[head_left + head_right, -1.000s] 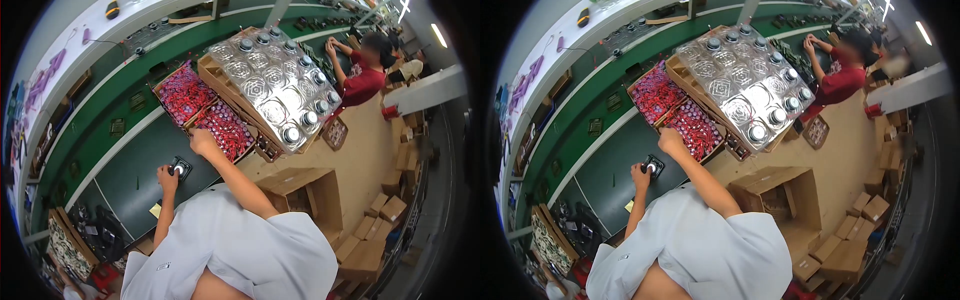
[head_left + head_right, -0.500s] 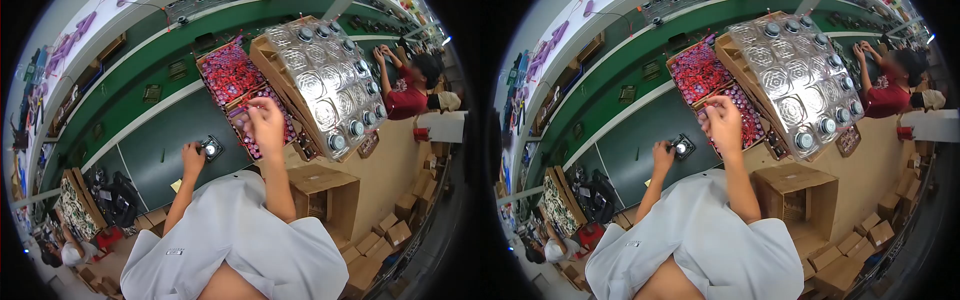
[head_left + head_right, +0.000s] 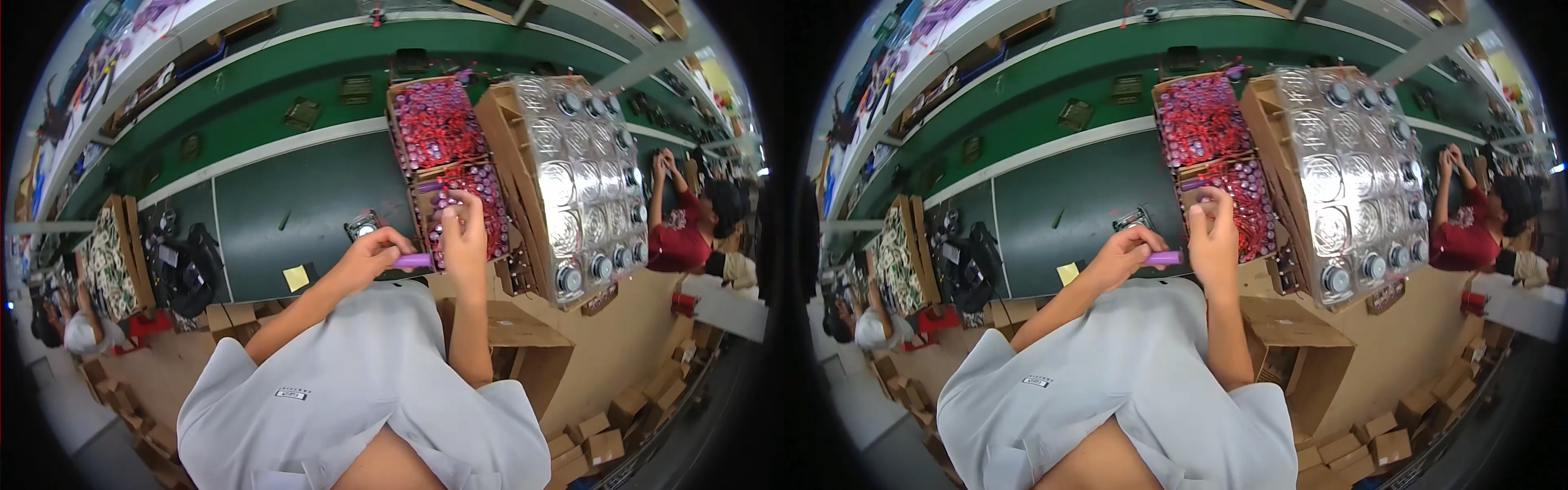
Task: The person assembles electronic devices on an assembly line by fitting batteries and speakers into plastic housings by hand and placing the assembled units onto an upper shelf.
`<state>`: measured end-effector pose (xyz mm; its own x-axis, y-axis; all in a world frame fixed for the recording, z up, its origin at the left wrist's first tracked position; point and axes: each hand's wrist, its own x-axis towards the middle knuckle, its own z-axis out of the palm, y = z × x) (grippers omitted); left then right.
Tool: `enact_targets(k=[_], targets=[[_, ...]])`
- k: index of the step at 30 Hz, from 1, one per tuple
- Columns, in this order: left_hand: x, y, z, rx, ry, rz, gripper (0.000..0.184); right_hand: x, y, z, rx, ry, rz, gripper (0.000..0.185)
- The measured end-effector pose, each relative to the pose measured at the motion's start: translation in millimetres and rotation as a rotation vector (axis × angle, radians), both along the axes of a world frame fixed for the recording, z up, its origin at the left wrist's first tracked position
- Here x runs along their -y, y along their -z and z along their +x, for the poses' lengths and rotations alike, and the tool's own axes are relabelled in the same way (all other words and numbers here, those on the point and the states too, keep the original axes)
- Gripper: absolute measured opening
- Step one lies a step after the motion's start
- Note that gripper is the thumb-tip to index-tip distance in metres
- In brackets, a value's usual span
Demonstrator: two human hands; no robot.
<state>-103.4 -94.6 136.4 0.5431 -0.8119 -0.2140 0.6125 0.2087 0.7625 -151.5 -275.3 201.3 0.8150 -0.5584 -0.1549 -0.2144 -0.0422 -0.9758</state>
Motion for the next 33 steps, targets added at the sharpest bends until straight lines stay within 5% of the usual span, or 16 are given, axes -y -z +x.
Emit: enact_targets(k=[2, 4, 6, 12, 17, 20, 23, 25, 28, 31, 33], targets=[[-31, 17, -9, -0.022, -0.126, 0.126, 0.015, -19, 35, -5, 0.106, 0.038, -0.582, 0.039], [-58, 39, -16, -0.007, -0.204, 0.262, 0.014, -38, 62, -18, -0.055, -0.235, -0.333, 0.033], [-77, 52, -24, -0.038, -0.175, 0.396, 0.014, -56, 103, -21, -0.237, -0.471, 0.207, 0.024], [-64, 58, -22, -0.069, -0.394, 0.482, 0.013, -62, 145, -4, -0.241, -0.453, 0.098, 0.018], [-43, 128, 1, 0.155, -0.573, 0.624, 0.008, -55, 197, 19, -0.097, -0.393, -0.36, 0.022], [-42, 129, 14, 0.104, -0.399, 0.908, 0.017, -56, 211, 32, -0.144, -0.388, -0.455, 0.025], [-43, 158, 4, 0.577, -0.522, 1.281, 0.032, -53, 228, 43, -0.301, -0.42, -0.495, 0.03], [-47, 157, 4, 0.369, -0.527, 1.232, 0.038, -46, 245, 44, -0.396, -0.395, -0.524, 0.032], [-48, 170, 2, 0.334, -0.429, 1.216, 0.042, -37, 256, 51, -0.635, -0.444, -0.26, 0.035], [-50, 170, 4, 0.206, -0.443, 1.078, 0.045, -51, 259, 52, -0.579, -0.52, -0.096, 0.035], [-55, 179, 5, -0.013, -0.623, 0.832, 0.05, -63, 234, 52, -0.619, -0.472, 0.388, 0.035]])
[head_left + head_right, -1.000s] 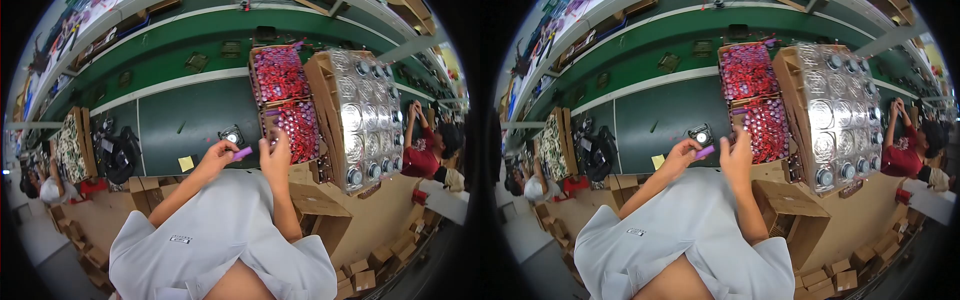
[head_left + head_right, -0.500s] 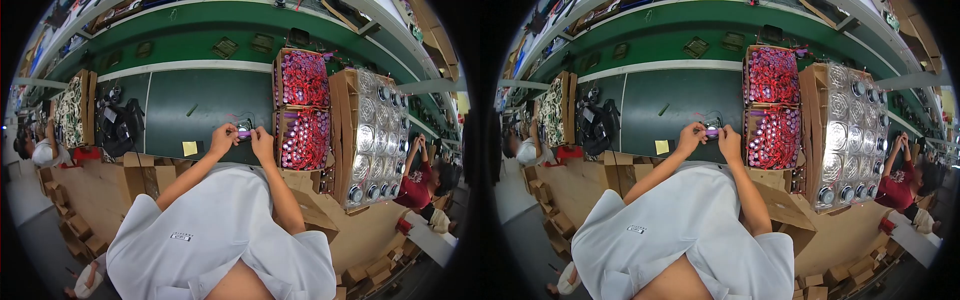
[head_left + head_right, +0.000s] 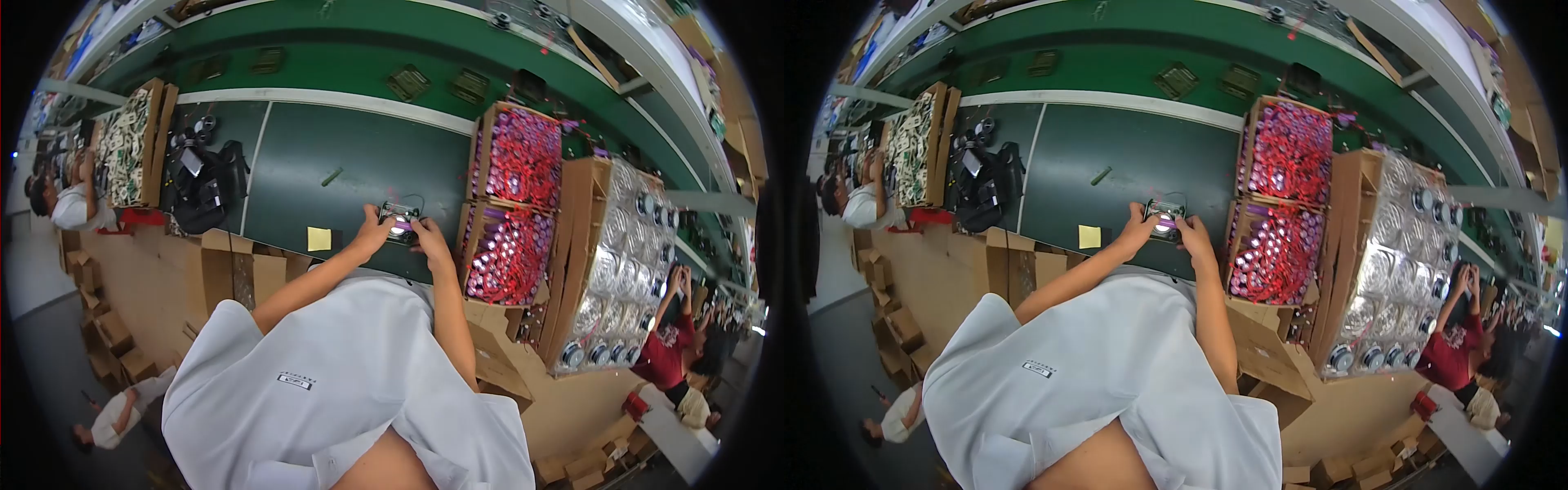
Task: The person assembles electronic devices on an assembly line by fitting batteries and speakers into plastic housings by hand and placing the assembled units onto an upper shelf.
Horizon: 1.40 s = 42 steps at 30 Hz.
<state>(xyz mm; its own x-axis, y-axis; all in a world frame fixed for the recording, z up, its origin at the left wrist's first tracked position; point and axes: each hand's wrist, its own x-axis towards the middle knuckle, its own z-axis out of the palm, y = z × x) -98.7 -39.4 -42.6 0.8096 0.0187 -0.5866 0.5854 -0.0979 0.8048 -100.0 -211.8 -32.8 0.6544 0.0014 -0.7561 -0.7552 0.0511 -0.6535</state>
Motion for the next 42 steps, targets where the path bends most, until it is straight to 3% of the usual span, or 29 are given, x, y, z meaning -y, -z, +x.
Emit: enact_targets(k=[2, 6, 10, 13, 15, 17, 19, 22, 24, 27, 29, 32, 36, 37, 38, 40, 41, 42], targets=[[-16, -30, 11, -0.008, 0.002, -0.123, 0.049, -15, -9, -4, -0.065, 0.155, 0.336, 0.037], [-45, -48, 35, -0.012, 0.016, -0.25, 0.044, -46, -12, 11, -0.07, 0.194, 0.632, 0.042], [-73, -65, 84, -0.117, 0.036, -0.093, 0.044, -86, -10, 45, -0.062, 0.183, 0.512, 0.05], [-96, -68, 166, -0.026, -0.195, -0.195, 0.047, -110, -31, 75, 0.035, 0.153, 0.283, 0.046], [-116, -43, 244, 0.077, -0.227, -0.128, 0.053, -118, -23, 87, 0.065, 0.002, 0.004, 0.043], [-125, -20, 318, 0.171, -0.305, -0.099, 0.056, -117, 3, 86, 0.08, -0.031, -0.083, 0.042], [-138, -43, 361, 0.207, -0.13, 0.134, 0.055, -112, 8, 84, 0.138, -0.088, -0.193, 0.037], [-166, -11, 404, 0.467, 0.249, 0.907, 0.06, -104, 6, 93, 0.094, -0.099, -0.164, 0.035], [-221, -23, 439, 0.373, 0.163, 1.109, 0.056, -94, 9, 104, -0.055, 0.03, -0.011, 0.034], [-344, -82, 467, 0.194, -0.225, 1.678, 0.046, -84, 12, 115, -0.177, 0.095, 0.087, 0.032], [-408, -62, 474, 0.161, -0.262, 1.585, 0.042, -88, 13, 117, -0.182, 0.071, 0.08, 0.03], [-478, -13, 444, 0.131, 0.015, 1.534, 0.03, -96, -2, 116, -0.169, 0.091, 0.027, 0.03], [-495, 26, 410, 0.415, 0.119, 1.678, 0.022, -99, 3, 110, -0.093, 0.092, 0.051, 0.032], [-426, -32, 385, 0.827, -0.071, 1.699, 0.03, -104, 8, 106, -0.048, 0.131, 0.07, 0.03], [-395, -41, 359, 0.697, 0.01, 1.654, 0.034, -106, 10, 100, -0.006, 0.155, 0.095, 0.03], [-326, -17, 295, 0.908, 0.113, 1.409, 0.035, -106, -12, 96, 0.06, -0.068, -0.005, 0.029], [-292, -6, 265, 0.876, 0.26, 1.067, 0.033, -106, -33, 94, 0.082, -0.192, -0.051, 0.03], [-214, -38, 217, 0.867, 0.313, 0.923, 0.03, -97, -64, 92, 0.188, -0.293, -0.053, 0.031]])
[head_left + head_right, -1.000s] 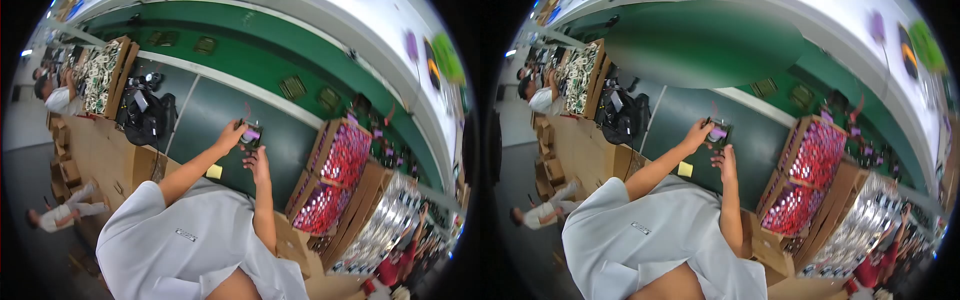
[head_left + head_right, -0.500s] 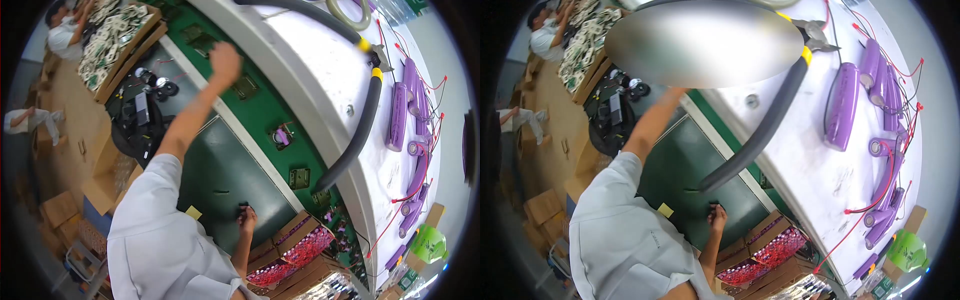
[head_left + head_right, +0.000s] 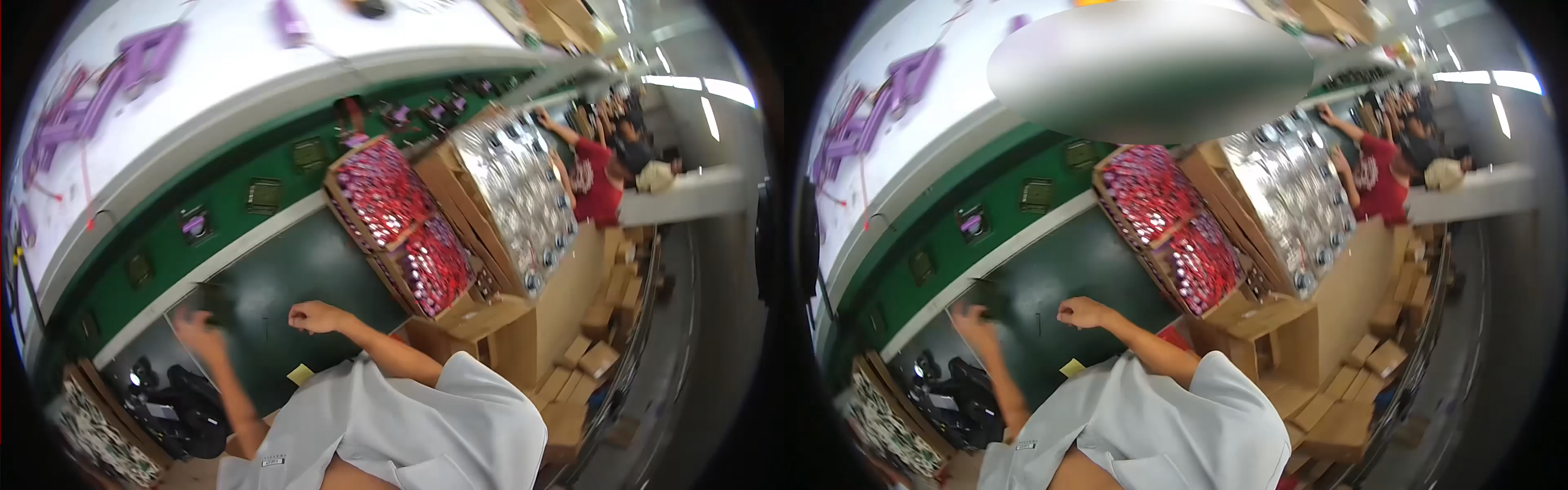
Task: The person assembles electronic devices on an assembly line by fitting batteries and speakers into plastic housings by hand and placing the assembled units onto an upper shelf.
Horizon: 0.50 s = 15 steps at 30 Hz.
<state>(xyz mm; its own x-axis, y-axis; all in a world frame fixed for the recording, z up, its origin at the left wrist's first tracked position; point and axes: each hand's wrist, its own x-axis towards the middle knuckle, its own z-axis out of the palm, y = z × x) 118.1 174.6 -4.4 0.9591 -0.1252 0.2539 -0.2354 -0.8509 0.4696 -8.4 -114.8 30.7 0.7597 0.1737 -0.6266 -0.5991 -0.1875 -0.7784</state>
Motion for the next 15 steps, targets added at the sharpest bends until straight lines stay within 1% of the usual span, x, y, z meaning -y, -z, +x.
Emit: enact_targets(k=[1, 2, 3, 4, 5, 6, 7, 8, 9, 10, 11, 13, 15], targets=[[50, -6, -36, 0.09, 0.113, 0.02, 0.019, 21, -42, -3, 0.102, -0.109, -0.003, 0.032], [88, -10, -68, 0.027, 0.199, -0.036, 0.023, 46, -82, -10, 0.204, -0.224, -0.012, 0.033], [116, 1, -93, -0.046, 0.212, -0.043, 0.025, 76, -117, -23, 0.325, -0.149, -0.028, 0.036], [139, 5, -112, -0.098, 0.235, -0.07, 0.023, 112, -158, -39, 0.448, -0.041, -0.075, 0.032], [159, 9, -127, -0.124, 0.26, -0.024, 0.021, 148, -178, -57, 0.587, 0.138, -0.219, 0.027], [174, 5, -137, -0.105, 0.329, 0.009, 0.018, 189, -203, -72, 0.567, 0.397, -0.323, 0.024], [184, 4, -142, -0.083, 0.391, 0.044, 0.016, 235, -213, -81, 0.645, 0.612, -0.555, 0.028], [192, 10, -141, -0.086, 0.416, 0.048, 0.014, 273, -223, -81, 0.603, 0.849, -0.73, 0.027], [197, 21, -142, -0.096, 0.436, 0.053, 0.013, 332, -208, -75, 0.696, 0.888, -1.097, 0.029], [197, 25, -145, -0.112, 0.453, 0.06, 0.011, 367, -212, -62, 0.701, 0.817, -1.361, 0.039], [197, 21, -148, -0.132, 0.472, 0.1, 0.011, 385, -209, -47, 0.804, 0.81, -1.436, 0.047], [202, 9, -147, -0.159, 0.491, 0.168, 0.013, 430, -182, -21, 0.806, 0.678, -1.552, 0.042], [202, 15, -148, -0.119, 0.499, 0.153, 0.026, 446, -170, 0, 0.778, 0.503, -1.668, 0.038]])
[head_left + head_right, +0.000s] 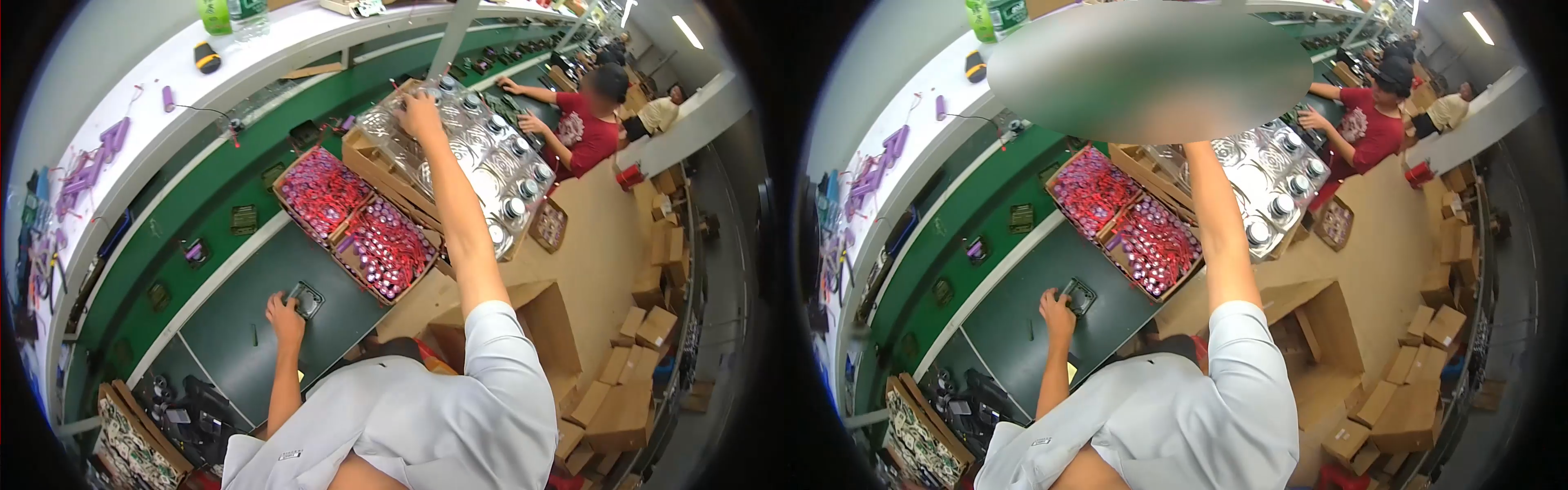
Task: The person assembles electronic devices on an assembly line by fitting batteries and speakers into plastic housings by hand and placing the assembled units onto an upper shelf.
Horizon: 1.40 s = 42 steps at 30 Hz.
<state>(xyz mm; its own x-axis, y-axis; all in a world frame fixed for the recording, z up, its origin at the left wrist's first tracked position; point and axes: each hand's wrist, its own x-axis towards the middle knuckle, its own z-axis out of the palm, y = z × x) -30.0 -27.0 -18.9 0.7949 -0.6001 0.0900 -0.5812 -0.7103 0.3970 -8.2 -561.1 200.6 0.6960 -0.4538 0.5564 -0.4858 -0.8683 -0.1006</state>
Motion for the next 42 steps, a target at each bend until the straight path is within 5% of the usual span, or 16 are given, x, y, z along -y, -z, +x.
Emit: enact_targets(k=[4, 6, 10, 14, 18, 32, 42], targets=[[4, -40, -20, -0.1, -0.031, -0.074, 0.063, -11, -12, 2, 0.122, 0.064, 0.008, 0.036], [3, -33, -23, -0.092, 0.012, -0.012, 0.075, -61, -31, -13, 0.471, -0.096, 0.08, 0.035], [-14, -13, -25, -0.158, -0.025, -0.054, 0.087, -239, -23, -68, 0.353, -0.496, 0.359, 0.04], [-25, -17, -35, -0.17, -0.024, -0.097, 0.089, -370, 105, -112, -0.074, -0.772, 0.527, 0.045], [-33, 11, -39, -0.183, -0.12, -0.258, 0.091, -411, 172, -119, -0.125, -0.794, 0.523, 0.045], [-33, 8, -37, -0.247, -0.261, -0.264, 0.08, -414, 219, -90, -0.113, -0.828, 0.491, 0.041], [-25, 15, -46, -0.176, -0.34, -0.242, 0.073, -429, 231, -124, -0.491, -0.826, -0.243, 0.052]])
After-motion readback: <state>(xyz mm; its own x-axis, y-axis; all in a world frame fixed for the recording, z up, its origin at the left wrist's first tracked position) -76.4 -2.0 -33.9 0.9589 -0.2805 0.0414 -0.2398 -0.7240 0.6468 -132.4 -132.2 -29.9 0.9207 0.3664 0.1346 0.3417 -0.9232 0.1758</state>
